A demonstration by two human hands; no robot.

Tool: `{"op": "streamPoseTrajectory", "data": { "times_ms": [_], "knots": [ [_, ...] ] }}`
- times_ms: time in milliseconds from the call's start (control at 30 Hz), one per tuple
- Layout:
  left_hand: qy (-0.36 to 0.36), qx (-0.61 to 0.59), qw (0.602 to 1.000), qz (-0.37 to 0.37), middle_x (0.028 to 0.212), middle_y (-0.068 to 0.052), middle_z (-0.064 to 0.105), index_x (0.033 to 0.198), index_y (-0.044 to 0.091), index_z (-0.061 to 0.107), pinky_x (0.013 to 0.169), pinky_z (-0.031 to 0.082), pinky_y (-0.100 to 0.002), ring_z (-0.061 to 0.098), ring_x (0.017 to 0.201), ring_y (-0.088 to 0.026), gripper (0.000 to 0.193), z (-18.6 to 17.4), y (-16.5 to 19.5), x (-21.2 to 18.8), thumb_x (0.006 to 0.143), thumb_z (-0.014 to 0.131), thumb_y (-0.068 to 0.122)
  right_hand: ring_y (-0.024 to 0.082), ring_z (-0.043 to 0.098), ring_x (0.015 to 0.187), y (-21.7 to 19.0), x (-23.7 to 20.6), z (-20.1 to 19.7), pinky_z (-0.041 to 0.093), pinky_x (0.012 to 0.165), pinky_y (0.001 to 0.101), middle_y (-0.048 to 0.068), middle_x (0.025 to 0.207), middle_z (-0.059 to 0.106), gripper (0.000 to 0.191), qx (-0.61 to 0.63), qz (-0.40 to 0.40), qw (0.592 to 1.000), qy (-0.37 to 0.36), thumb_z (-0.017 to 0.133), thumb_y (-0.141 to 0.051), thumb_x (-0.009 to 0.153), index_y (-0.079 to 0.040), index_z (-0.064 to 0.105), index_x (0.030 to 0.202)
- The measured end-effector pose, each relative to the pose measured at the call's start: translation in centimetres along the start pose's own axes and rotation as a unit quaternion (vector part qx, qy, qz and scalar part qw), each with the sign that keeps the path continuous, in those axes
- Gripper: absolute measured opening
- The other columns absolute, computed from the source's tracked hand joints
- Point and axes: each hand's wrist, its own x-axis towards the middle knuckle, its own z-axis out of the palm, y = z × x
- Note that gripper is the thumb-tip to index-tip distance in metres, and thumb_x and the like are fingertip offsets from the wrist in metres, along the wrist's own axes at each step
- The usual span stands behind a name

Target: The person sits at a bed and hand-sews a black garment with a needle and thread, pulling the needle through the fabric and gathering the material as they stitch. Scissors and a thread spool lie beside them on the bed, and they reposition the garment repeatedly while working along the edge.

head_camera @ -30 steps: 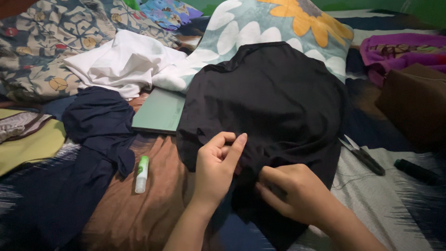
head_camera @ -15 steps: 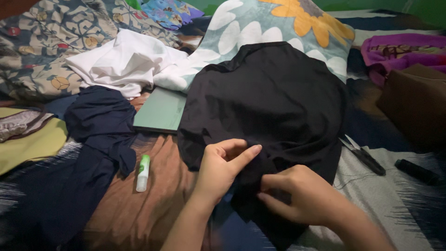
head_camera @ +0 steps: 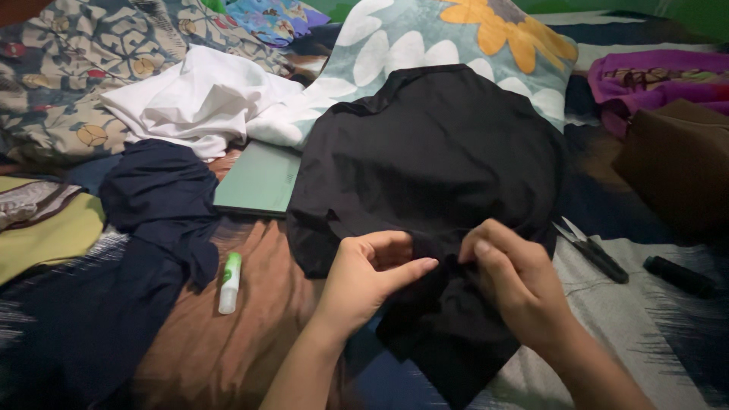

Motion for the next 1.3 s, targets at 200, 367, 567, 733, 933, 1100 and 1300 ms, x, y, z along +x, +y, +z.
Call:
{"op": "streamPoseTrajectory", "data": {
  "times_ms": [200,367,567,733,933,1100,1300],
  "knots": [
    [0.009,-0.014,1.0,-0.003,0.095,-0.006,0.077,0.111,-0.006,0.073,0.081,0.059,-0.025,0.071,0.085,-0.009,0.035,0.1,-0.2,0.2,0.078,0.083,0.0,0.01,0.058,0.06,-0.9,0.7,0.2,0.05,0.053,0.0239,0.002,0.074,0.058,0.029,-0.036,-0.082,0.995,0.048,0.039,-0.02,0.104,-0.01,0.058,0.124],
    [0.019,0.015,1.0,-0.018,0.097,-0.005,0.075,0.115,-0.004,0.07,0.082,0.059,-0.024,0.071,0.086,-0.009,0.04,0.6,0.5,0.2,0.077,0.084,-0.001,0.017,0.07,0.074,-0.4,1.4,0.1,0.054,0.064,0.0279,0.011,0.093,0.075,0.015,0.082,-0.04,0.992,0.088,0.047,-0.02,0.106,-0.007,0.049,0.113],
    [-0.005,0.009,1.0,0.019,0.094,-0.003,0.072,0.131,0.007,0.067,0.08,0.056,-0.02,0.067,0.085,-0.005,0.051,0.8,1.5,-0.5,0.082,0.08,-0.001,0.014,0.065,0.075,-0.5,1.6,-0.6,0.055,0.069,0.0293,0.009,0.089,0.073,0.015,0.04,0.035,0.994,0.1,0.068,-0.016,0.094,-0.003,0.071,0.101],
    [-0.037,0.039,0.998,0.03,0.096,0.0,0.065,0.126,0.002,0.077,0.07,0.043,-0.016,0.054,0.078,-0.002,0.037,0.7,0.9,-0.5,0.089,0.077,-0.002,0.014,0.066,0.073,-0.7,1.6,-0.9,0.055,0.068,0.0287,0.009,0.083,0.075,0.016,0.03,0.067,0.995,0.072,0.074,-0.013,0.088,-0.002,0.077,0.098],
    [-0.052,0.057,0.994,0.082,0.11,-0.002,0.064,0.125,0.001,0.076,0.077,0.048,-0.015,0.06,0.088,-0.001,0.033,0.5,0.6,-0.6,0.092,0.073,-0.002,0.013,0.066,0.068,-1.6,1.3,-0.7,0.053,0.062,0.0272,0.008,0.078,0.075,0.018,0.005,0.113,0.993,0.033,0.077,-0.012,0.084,-0.001,0.08,0.098],
    [-0.003,0.142,0.987,0.074,0.123,0.0,0.07,0.126,0.007,0.074,0.08,0.054,-0.015,0.065,0.091,0.002,0.039,0.6,1.0,-0.5,0.088,0.076,0.003,0.014,0.066,0.064,-2.2,1.6,-0.4,0.054,0.059,0.0275,0.008,0.077,0.078,0.021,-0.06,0.14,0.988,0.014,0.079,-0.014,0.08,-0.002,0.081,0.097],
    [0.02,0.183,0.979,0.085,0.122,-0.001,0.072,0.127,0.009,0.074,0.066,0.047,-0.016,0.051,0.071,0.001,0.045,1.2,1.8,-0.7,0.083,0.08,0.004,0.013,0.07,0.064,-2.3,1.5,-0.1,0.055,0.06,0.0263,0.008,0.075,0.079,0.02,-0.056,0.138,0.989,-0.003,0.08,-0.015,0.078,-0.003,0.082,0.094]
  ]
}}
